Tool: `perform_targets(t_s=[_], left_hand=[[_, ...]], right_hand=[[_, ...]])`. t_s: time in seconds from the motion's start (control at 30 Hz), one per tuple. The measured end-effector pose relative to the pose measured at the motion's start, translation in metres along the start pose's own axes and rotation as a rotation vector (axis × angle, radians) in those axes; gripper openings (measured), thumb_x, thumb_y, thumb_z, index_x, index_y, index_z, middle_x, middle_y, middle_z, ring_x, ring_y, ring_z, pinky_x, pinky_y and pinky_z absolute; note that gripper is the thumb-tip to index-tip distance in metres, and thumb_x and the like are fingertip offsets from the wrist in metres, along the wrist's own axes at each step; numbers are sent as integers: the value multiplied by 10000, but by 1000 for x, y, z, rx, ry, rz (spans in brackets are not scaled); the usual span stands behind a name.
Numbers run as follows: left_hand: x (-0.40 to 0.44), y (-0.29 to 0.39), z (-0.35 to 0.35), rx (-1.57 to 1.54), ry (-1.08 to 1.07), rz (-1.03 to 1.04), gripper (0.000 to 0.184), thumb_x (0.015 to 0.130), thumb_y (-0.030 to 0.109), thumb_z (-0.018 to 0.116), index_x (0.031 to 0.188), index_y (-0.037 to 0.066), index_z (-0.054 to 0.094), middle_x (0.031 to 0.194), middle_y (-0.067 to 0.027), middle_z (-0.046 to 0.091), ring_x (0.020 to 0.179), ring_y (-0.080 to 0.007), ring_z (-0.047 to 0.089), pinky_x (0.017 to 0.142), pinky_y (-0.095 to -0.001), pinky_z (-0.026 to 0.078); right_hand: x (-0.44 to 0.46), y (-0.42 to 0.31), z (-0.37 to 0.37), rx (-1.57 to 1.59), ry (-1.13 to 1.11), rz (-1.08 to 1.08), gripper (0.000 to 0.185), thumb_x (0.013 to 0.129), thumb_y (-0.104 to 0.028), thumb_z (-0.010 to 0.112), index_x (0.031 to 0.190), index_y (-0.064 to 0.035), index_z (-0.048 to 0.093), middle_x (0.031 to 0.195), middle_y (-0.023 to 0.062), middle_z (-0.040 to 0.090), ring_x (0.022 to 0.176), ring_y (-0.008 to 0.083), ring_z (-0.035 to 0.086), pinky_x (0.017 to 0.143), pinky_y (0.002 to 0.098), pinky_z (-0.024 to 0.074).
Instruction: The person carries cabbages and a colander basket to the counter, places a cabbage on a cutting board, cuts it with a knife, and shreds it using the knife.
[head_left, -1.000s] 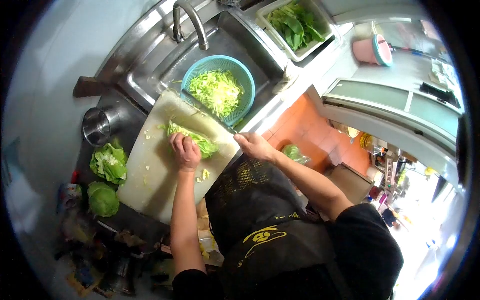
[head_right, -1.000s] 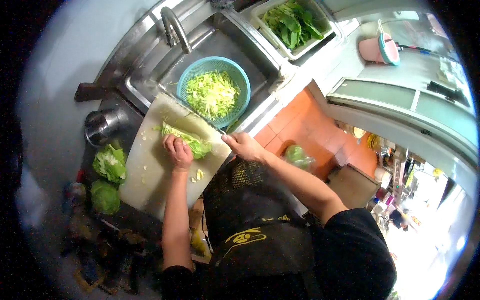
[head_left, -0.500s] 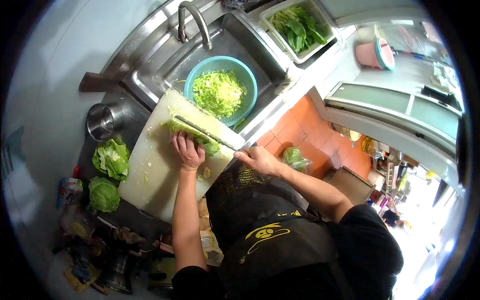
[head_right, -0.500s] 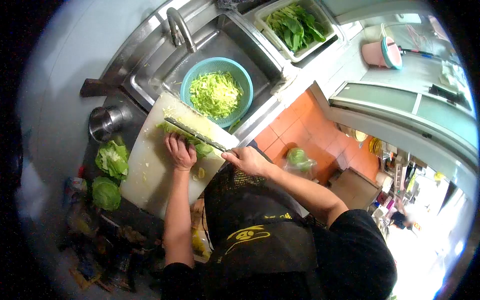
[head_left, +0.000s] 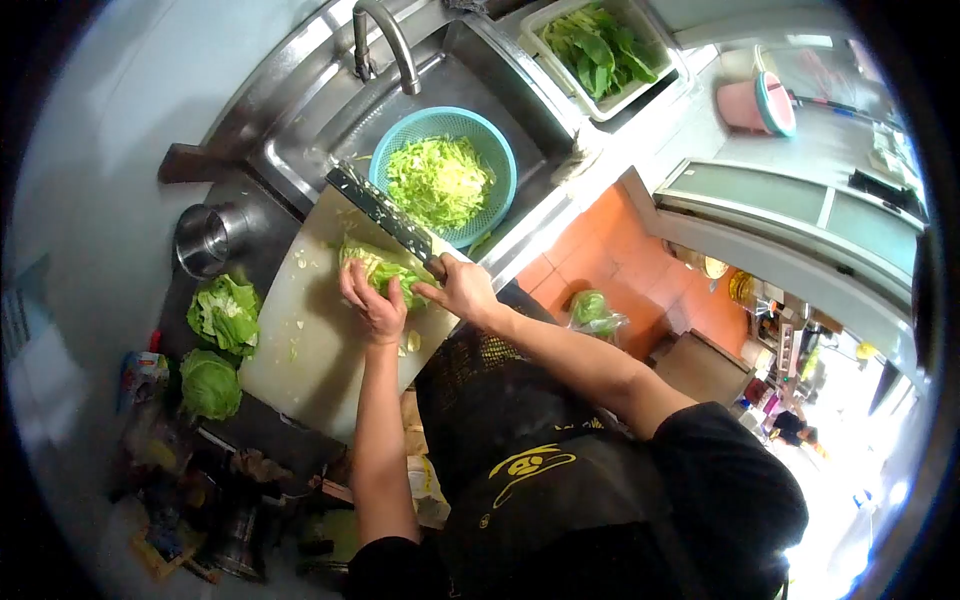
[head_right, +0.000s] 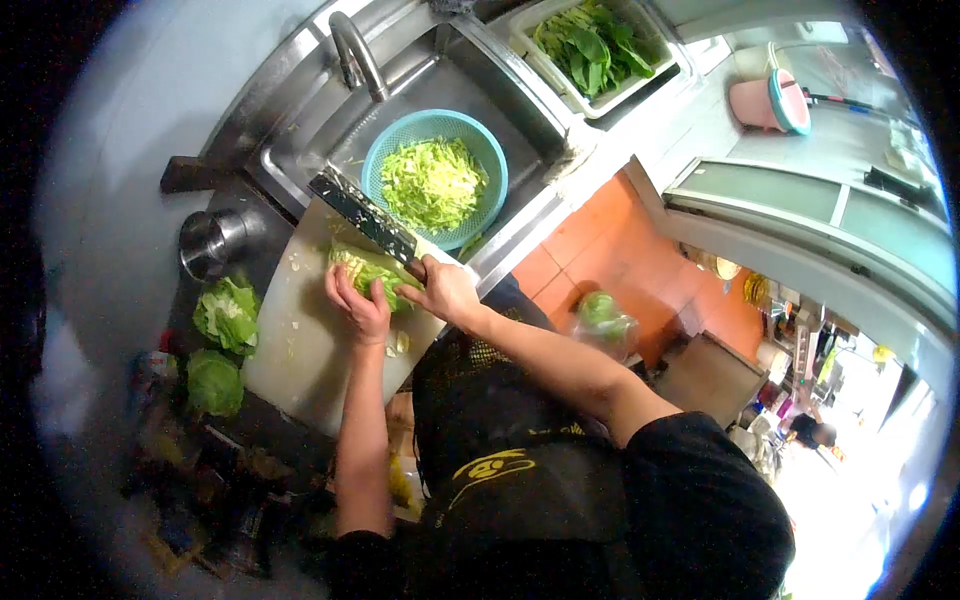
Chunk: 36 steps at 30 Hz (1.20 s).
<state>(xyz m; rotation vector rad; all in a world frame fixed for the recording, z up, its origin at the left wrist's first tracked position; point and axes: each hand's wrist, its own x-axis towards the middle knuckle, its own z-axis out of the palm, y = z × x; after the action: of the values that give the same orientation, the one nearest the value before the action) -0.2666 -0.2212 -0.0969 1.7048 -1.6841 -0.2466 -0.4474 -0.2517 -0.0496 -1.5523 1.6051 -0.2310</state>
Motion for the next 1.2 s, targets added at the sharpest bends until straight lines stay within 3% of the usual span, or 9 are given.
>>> perform_targets(t_s=[0.07, 0.2, 0.43, 0.77, 0.9, 1.03, 1.07, 1.17, 1.2], left_hand=[[3, 3, -7, -151, -112, -104, 619, 988, 288, 575, 1485, -41, 409, 1492, -279, 371, 1362, -462, 398, 1131, -563, 347], [3, 13, -20, 213, -176, -45, 523, 1012, 295, 467, 1445, 3, 496, 1530, -264, 358, 1411, -481, 326, 1162, -626, 236], [-4, 21, 40, -143, 284, -466, 353, 1033, 210, 497, 1311, -7, 492, 1384, -279, 484, 1301, -453, 454, 1095, -586, 336], [19, 24, 24, 361, 131, -234, 248, 1002, 235, 573, 1101, 11, 612, 1284, -246, 549, 1167, -432, 542, 989, -582, 398], [19, 15, 29, -65, 151, -403, 312, 1029, 286, 546, 1071, -13, 624, 1214, -238, 539, 1107, -418, 542, 942, -536, 431], [25, 24, 19, -9, 124, -257, 226, 1012, 188, 576, 1099, -14, 628, 1199, -206, 537, 1081, -366, 541, 928, -468, 451], [25, 27, 20, -58, 116, -398, 233, 978, 174, 619, 1116, -13, 631, 1192, -177, 535, 1084, -345, 539, 926, -447, 459], [17, 12, 28, -130, 213, -250, 245, 938, 149, 657, 1120, -14, 635, 1192, -161, 534, 1096, -337, 544, 939, -441, 465], [12, 5, 33, -298, 231, -366, 251, 929, 144, 663, 1120, -15, 634, 1197, -163, 535, 1101, -337, 544, 939, -443, 467]], right_hand=[[0, 1, -1, -19, -4, 11, 551, 828, -521, 776, 953, -5, 629, 786, 221, 693, 764, 422, 693, 674, 492, 546], [-3, -2, -5, 0, -43, 61, 556, 828, -525, 775, 952, -3, 633, 784, 222, 692, 758, 419, 692, 681, 490, 546], [0, 4, 2, 6, -37, 60, 527, 835, -515, 771, 937, -18, 629, 763, 219, 680, 743, 420, 686, 677, 491, 538], [-42, -6, -66, 39, -219, 13, 493, 857, -453, 771, 873, 8, 598, 736, 240, 647, 732, 444, 665, 655, 488, 524], [-65, -8, -85, 62, -312, 4, 510, 896, -482, 735, 877, 10, 605, 742, 263, 644, 750, 461, 660, 660, 505, 517], [-72, -12, -94, 65, -388, 57, 515, 983, -498, 614, 900, 10, 639, 751, 266, 649, 763, 462, 658, 694, 515, 512], [-73, -14, -96, 105, -404, 82, 522, 1004, -499, 578, 911, 10, 649, 751, 266, 649, 766, 463, 657, 704, 518, 511], [-72, -12, -99, 138, -442, 115, 548, 1047, -498, 495, 951, 13, 666, 762, 271, 649, 792, 465, 655, 735, 518, 508], [-71, -11, -99, 134, -455, 120, 557, 1059, -497, 471, 965, 14, 670, 768, 273, 649, 803, 466, 654, 745, 517, 507]])
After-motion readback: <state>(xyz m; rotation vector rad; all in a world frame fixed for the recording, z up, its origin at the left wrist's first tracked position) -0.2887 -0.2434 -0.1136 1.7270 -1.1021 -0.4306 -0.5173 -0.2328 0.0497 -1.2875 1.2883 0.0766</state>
